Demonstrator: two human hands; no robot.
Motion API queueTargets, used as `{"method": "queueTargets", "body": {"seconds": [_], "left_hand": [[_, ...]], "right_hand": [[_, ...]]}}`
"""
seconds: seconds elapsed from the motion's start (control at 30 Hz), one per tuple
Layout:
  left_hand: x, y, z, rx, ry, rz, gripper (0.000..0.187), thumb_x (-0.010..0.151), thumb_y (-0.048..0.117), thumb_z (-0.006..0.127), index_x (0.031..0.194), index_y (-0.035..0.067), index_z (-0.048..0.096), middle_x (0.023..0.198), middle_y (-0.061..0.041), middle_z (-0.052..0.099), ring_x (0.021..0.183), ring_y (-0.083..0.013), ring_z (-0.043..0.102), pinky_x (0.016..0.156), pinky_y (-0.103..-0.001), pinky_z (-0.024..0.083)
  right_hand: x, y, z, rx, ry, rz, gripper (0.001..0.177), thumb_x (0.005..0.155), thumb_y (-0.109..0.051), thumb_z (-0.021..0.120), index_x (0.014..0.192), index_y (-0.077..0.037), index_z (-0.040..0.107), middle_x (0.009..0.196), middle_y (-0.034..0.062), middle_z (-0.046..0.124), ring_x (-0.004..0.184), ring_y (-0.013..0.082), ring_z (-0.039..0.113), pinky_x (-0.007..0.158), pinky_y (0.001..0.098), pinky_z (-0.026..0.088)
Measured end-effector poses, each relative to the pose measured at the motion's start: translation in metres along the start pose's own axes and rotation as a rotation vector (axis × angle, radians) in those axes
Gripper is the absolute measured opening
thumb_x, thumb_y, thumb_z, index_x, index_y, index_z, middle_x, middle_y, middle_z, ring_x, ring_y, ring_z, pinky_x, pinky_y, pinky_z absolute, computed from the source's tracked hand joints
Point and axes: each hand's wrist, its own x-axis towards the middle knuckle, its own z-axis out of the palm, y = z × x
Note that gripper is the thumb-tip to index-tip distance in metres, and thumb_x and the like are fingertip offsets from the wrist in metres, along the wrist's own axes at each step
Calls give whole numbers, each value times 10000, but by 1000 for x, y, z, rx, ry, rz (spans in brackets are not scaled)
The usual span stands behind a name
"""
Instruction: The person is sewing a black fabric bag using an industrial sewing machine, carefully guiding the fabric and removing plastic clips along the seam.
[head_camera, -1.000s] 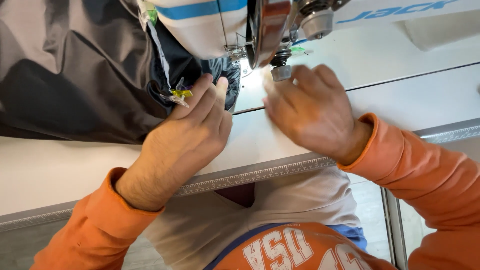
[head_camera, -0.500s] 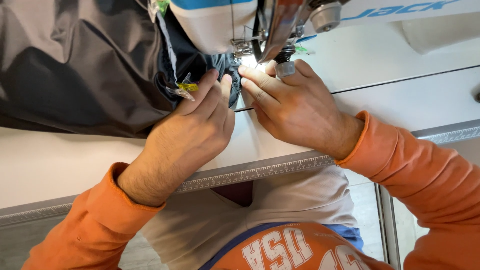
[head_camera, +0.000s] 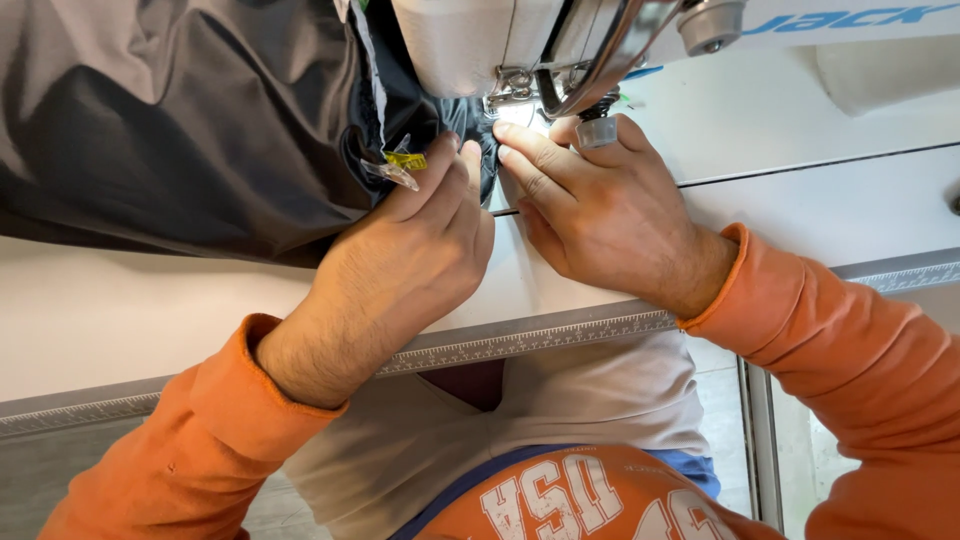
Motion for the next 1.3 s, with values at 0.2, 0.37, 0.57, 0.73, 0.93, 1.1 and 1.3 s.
{"method": "queueTargets", "body": {"seconds": [0.2, 0.37, 0.57, 0.73, 0.93, 1.1, 1.3], "left_hand": [[-1, 2, 5, 1, 10, -20, 214, 976, 74, 563, 799, 151, 655, 895, -116, 706, 1038, -288, 656, 1214, -414, 391], [1, 3, 9, 20, -10, -28, 208, 986, 69, 539, 832, 147, 655, 921, -124, 692, 1044, -284, 656, 1237, -424, 357], [1, 1, 14, -7, -25, -51, 148, 967, 83, 564, 851, 140, 636, 869, -102, 689, 1057, -313, 657, 1211, -418, 366], [0, 2, 13, -33, -11, -93, 152, 980, 101, 530, 881, 137, 639, 1028, -143, 705, 1073, -294, 665, 1210, -392, 379], [0, 6, 14, 68, -31, -86, 287, 999, 113, 531, 1192, 75, 741, 1191, -107, 707, 1077, -264, 666, 1169, -358, 398], [0, 7, 12, 46, 12, -142, 126, 989, 81, 566, 998, 88, 691, 1123, -132, 731, 1055, -294, 660, 1060, -329, 452], [5, 14, 9, -8, 26, -160, 133, 954, 76, 538, 884, 117, 643, 1190, -203, 743, 989, -256, 703, 1091, -334, 477]], "right_hand": [[-2, 1, 4, 11, -35, 7, 363, 1004, -249, 637, 1310, -71, 717, 1401, 23, 706, 973, 266, 692, 780, 404, 436], [-4, 2, 1, 32, -37, 20, 346, 1009, -233, 618, 1310, -81, 696, 1408, 36, 689, 963, 281, 686, 810, 423, 434], [-7, 5, 1, 178, 11, -50, 294, 990, -138, 661, 1255, -28, 727, 1392, 57, 685, 1053, 295, 666, 843, 404, 510], [-4, 4, 0, 137, -20, -75, 311, 978, -161, 670, 1259, -41, 731, 1424, 34, 675, 1090, 272, 651, 754, 392, 474], [-10, 2, 3, 64, -37, -58, 357, 979, -187, 639, 1304, -69, 730, 1450, 9, 660, 1061, 254, 658, 765, 392, 453], [-9, 1, 0, 18, -40, -57, 387, 969, -230, 648, 1321, -100, 739, 1451, -21, 652, 1062, 236, 633, 829, 374, 451], [-7, 0, -4, 72, -18, -26, 363, 945, -166, 667, 1283, -60, 744, 1414, 1, 673, 1033, 268, 596, 843, 397, 462]]}}
